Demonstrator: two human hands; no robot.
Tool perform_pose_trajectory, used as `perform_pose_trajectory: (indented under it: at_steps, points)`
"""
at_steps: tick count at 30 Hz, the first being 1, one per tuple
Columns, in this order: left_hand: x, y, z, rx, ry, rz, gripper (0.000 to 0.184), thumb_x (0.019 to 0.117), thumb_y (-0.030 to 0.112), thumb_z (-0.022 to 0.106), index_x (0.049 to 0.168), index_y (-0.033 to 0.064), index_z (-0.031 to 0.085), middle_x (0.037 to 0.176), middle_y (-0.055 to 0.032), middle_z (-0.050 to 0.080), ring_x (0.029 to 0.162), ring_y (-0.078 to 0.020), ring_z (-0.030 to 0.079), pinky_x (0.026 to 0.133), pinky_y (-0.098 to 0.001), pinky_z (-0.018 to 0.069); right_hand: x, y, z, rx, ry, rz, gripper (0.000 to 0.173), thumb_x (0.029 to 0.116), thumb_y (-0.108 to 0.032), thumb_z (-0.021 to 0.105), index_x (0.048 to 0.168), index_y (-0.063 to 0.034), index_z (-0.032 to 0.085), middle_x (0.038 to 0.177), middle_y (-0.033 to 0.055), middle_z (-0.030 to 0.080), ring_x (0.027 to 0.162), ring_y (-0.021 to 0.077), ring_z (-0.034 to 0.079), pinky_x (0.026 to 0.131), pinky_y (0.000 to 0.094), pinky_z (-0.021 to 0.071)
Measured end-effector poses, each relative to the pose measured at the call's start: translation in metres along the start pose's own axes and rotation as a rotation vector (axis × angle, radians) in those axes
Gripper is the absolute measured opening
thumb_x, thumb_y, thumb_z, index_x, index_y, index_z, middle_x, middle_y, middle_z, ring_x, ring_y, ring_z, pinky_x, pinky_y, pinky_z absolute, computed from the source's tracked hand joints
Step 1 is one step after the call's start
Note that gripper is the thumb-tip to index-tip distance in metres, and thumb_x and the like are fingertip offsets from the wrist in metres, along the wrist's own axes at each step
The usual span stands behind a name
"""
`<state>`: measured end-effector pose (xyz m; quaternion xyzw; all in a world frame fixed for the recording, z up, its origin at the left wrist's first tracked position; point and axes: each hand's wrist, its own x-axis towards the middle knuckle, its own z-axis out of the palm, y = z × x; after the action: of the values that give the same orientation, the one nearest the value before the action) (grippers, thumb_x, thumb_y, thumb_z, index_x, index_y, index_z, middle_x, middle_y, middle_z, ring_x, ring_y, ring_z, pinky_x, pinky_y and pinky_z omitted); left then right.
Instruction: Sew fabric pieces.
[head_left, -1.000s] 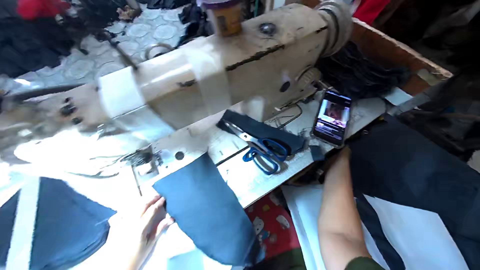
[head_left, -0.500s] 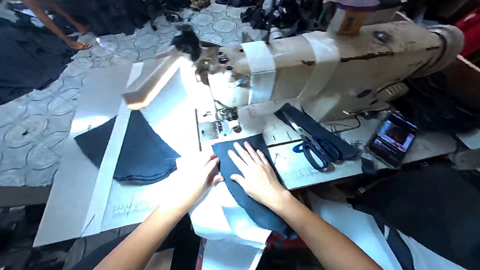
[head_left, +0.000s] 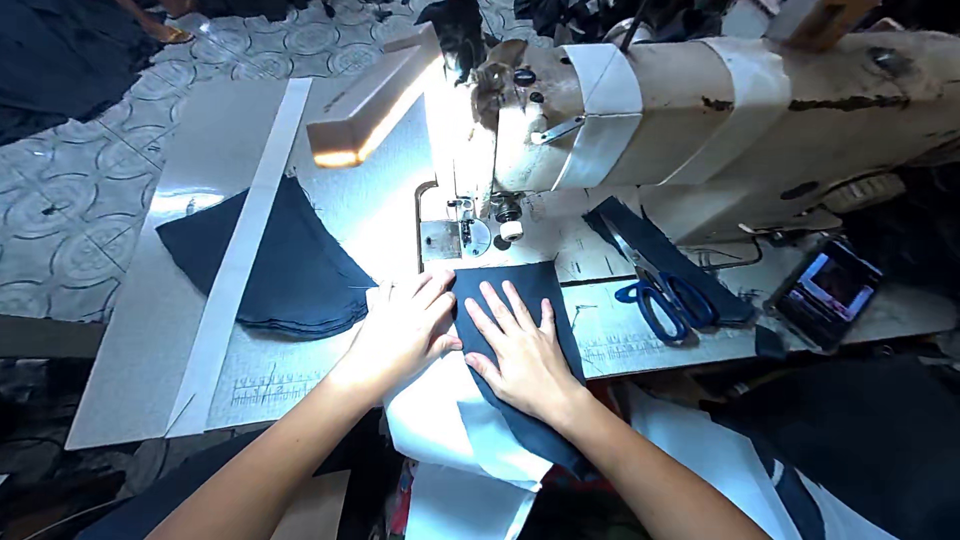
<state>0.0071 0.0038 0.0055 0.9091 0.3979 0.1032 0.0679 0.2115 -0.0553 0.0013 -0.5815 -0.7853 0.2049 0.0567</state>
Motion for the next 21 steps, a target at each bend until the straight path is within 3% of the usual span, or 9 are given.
perform_pose_trajectory:
  at_steps: [4, 10, 15, 21]
  points:
    - [0.000, -0.002, 0.000, 0.011, -0.004, 0.005, 0.055, 0.0911, 0.052, 0.063, 0.119, 0.0051, 0.072, 0.141, -0.0141, 0.063, 0.134, -0.0401, 0.057, 0.100, -0.0762, 0.0367, 0.000, -0.001, 0.000, -0.002, -0.011, 0.014, 0.063, 0.1044, -0.052, 0.041, 0.162, -0.0266, 0.034, 0.171, 0.0026, 0.022, 0.159, 0.0332, 0.012, 0.113, 0.0791, 0.0059]
    - [-0.005, -0.004, 0.004, -0.011, 0.029, 0.023, 0.057, 0.0933, 0.051, 0.058, 0.121, 0.0034, 0.072, 0.142, -0.0168, 0.062, 0.135, -0.0393, 0.056, 0.101, -0.0731, 0.0404, -0.003, -0.019, -0.001, 0.000, -0.010, 0.083, 0.066, 0.1047, -0.055, 0.039, 0.162, -0.0220, 0.035, 0.171, 0.0061, 0.024, 0.159, 0.0358, 0.013, 0.116, 0.0758, 0.0075]
    - [-0.006, -0.006, 0.004, -0.038, 0.025, 0.018, 0.060, 0.0942, 0.052, 0.056, 0.122, 0.0016, 0.071, 0.141, -0.0200, 0.061, 0.135, -0.0416, 0.055, 0.102, -0.0707, 0.0429, -0.001, -0.024, 0.014, -0.007, 0.130, 0.074, 0.062, 0.1050, -0.050, 0.040, 0.158, -0.0177, 0.042, 0.167, 0.0082, 0.033, 0.156, 0.0379, 0.025, 0.114, 0.0763, 0.0166]
    - [-0.007, -0.005, 0.004, -0.053, 0.023, 0.004, 0.058, 0.0941, 0.051, 0.057, 0.123, 0.0027, 0.071, 0.143, -0.0193, 0.060, 0.136, -0.0409, 0.055, 0.104, -0.0707, 0.0418, -0.001, -0.025, 0.017, -0.006, 0.163, 0.075, 0.059, 0.1056, -0.045, 0.041, 0.157, -0.0170, 0.044, 0.166, 0.0089, 0.035, 0.155, 0.0390, 0.026, 0.113, 0.0771, 0.0171]
